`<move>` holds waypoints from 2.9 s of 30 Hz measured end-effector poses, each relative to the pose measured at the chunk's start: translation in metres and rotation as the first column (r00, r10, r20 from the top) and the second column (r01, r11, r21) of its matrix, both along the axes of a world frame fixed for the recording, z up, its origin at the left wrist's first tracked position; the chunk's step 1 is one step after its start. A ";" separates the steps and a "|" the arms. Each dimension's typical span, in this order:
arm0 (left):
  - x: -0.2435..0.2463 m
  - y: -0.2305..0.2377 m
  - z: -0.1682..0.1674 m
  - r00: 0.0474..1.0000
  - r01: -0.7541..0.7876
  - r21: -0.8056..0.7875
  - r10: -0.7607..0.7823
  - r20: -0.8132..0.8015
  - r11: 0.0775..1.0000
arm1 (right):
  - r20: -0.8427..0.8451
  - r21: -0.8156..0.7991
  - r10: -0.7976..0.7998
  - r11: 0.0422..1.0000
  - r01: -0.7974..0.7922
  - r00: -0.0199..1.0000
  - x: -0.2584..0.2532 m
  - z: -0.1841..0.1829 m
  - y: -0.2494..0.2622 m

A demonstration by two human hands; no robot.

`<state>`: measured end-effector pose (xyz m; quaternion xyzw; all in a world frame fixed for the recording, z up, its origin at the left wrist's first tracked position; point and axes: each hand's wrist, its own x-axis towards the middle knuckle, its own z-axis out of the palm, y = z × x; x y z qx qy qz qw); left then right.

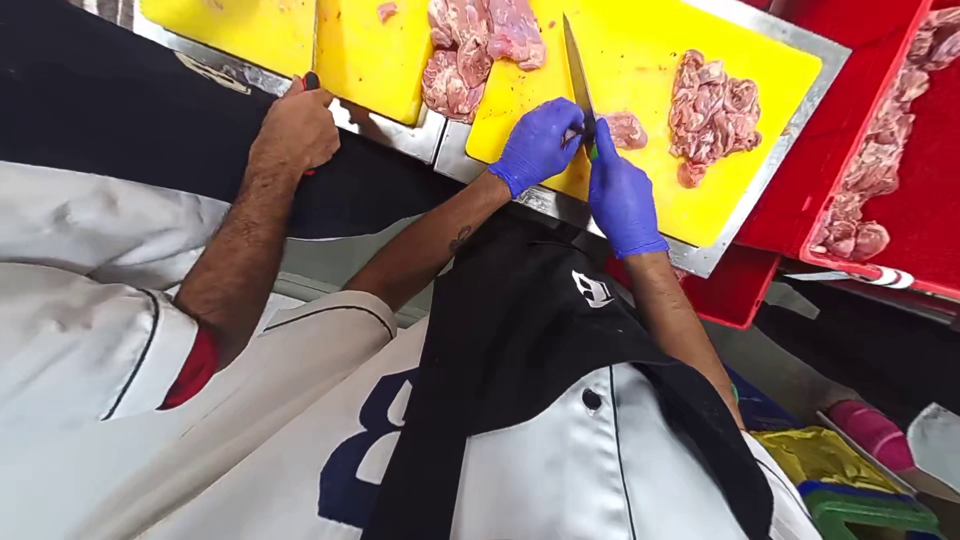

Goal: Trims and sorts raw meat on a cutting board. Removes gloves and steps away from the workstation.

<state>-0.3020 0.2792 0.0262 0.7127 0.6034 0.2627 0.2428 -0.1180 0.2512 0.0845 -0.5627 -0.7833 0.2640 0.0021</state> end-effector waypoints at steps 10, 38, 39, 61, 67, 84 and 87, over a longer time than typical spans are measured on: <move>-0.007 -0.057 0.078 -0.038 0.112 -0.133 0.138 0.990 0.985 | -0.334 -0.076 -0.242 0.970 0.230 0.911 0.080 0.024 -0.028; -0.008 0.014 -0.007 0.992 -0.104 0.047 0.101 0.073 0.993 | -0.567 -0.692 -0.799 0.593 -0.413 -0.197 0.115 0.013 -0.065; -0.006 0.018 -0.009 0.996 -0.081 0.037 0.080 0.035 0.996 | -0.566 -0.697 -0.801 0.591 -0.405 -0.196 0.117 0.014 -0.068; -0.011 0.014 0.004 0.795 -0.093 -0.040 0.099 0.599 0.995 | -0.587 -0.748 -0.798 0.600 -0.283 -0.141 0.114 0.016 -0.076; -0.017 -0.011 0.045 0.487 -0.017 -0.189 0.173 0.856 0.982 | -0.687 -0.610 -0.618 0.776 0.159 0.382 0.101 0.022 -0.066; -0.019 -0.030 0.115 0.295 0.121 -0.018 -0.019 0.955 0.992 | -0.692 -0.547 -0.555 0.820 0.166 0.462 0.099 0.014 -0.063; -0.017 -0.031 0.116 0.312 0.125 -0.017 -0.023 0.950 0.992 | -0.685 -0.554 -0.572 0.811 0.187 0.452 0.100 0.013 -0.065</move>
